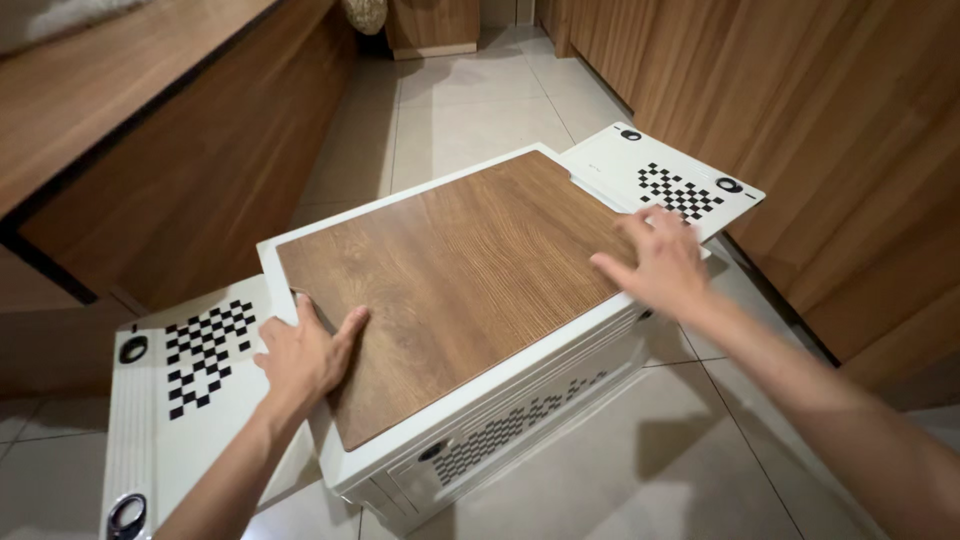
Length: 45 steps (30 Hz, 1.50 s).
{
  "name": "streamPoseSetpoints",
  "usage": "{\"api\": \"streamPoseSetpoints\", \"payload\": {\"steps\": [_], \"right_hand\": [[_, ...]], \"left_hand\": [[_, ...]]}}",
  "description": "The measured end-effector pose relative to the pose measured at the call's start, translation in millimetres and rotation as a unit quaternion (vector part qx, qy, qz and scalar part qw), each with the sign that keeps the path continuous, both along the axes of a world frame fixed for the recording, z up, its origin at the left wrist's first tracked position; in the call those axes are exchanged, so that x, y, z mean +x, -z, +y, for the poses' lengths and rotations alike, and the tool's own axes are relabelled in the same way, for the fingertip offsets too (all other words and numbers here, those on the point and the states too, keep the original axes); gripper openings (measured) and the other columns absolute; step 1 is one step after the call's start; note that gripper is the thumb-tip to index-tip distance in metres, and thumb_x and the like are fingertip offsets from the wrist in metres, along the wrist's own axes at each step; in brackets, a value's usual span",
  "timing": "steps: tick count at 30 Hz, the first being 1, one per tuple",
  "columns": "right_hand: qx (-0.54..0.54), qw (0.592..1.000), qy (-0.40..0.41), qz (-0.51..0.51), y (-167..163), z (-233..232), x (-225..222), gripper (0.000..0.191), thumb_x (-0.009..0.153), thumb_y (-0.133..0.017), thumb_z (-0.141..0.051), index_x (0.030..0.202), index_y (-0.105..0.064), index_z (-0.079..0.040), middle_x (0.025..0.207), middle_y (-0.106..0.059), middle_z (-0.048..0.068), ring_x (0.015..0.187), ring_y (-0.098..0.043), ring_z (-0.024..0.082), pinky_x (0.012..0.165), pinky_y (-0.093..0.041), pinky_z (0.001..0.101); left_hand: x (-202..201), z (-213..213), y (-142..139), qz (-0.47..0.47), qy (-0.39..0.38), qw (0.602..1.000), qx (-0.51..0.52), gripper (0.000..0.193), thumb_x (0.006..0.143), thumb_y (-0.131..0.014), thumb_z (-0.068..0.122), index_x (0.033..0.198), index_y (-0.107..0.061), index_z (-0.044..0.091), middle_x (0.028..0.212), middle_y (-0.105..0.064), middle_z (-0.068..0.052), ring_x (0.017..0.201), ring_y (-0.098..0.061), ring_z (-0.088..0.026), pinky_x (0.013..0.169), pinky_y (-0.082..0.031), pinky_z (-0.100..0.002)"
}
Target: The person assembles a white folding storage box on the floor, unfolding its plastic side panels and clipping them into place, then fitting a wooden lid panel onto the top and pressing the side doors closed. They rotate the finished box and press on its surfaces to secure it.
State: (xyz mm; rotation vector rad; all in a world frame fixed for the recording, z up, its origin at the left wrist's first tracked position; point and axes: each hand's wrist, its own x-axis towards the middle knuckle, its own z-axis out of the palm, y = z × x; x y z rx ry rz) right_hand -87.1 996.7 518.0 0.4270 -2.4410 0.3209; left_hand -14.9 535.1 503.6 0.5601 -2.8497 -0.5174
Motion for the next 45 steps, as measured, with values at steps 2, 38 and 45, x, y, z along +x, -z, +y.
{"api": "streamPoseSetpoints", "payload": {"steps": [2, 38, 45], "right_hand": [[0.020, 0.988, 0.112, -0.100, 11, 28, -38, 0.088, 0.073, -0.073, -0.069, 0.137, -0.058, -0.011, 0.143, -0.045, 0.028, 0.129, -0.041, 0.045, 0.097, -0.035, 0.0684], [-0.034, 0.963, 0.178, -0.201, 31, 113, 105, 0.083, 0.097, -0.043, -0.067, 0.143, -0.047, 0.001, 0.135, -0.054, 0.030, 0.121, -0.058, 0.044, 0.104, -0.043, 0.0594], [-0.021, 0.962, 0.162, -0.219, 14, 102, 119, 0.096, 0.090, -0.042, -0.079, 0.153, -0.037, -0.008, 0.152, -0.037, 0.032, 0.136, -0.044, 0.046, 0.110, -0.038, 0.0593]], "left_hand": [[-13, 4, 5, 0.001, 0.024, 1.000, -0.003, 0.103, 0.083, -0.056, 0.082, 0.148, -0.043, 0.004, 0.123, -0.053, -0.041, 0.130, -0.043, -0.050, 0.106, -0.031, -0.073], [38, 69, -5, 0.070, 0.131, 0.985, -0.087, 0.058, 0.094, -0.057, 0.059, 0.139, -0.059, 0.021, 0.137, -0.064, -0.005, 0.109, -0.056, -0.050, 0.088, -0.053, -0.055], [72, 67, -15, 0.050, 0.113, 0.986, -0.111, 0.058, 0.095, -0.057, 0.061, 0.137, -0.060, 0.021, 0.136, -0.064, -0.003, 0.111, -0.056, -0.049, 0.088, -0.054, -0.053]]}}
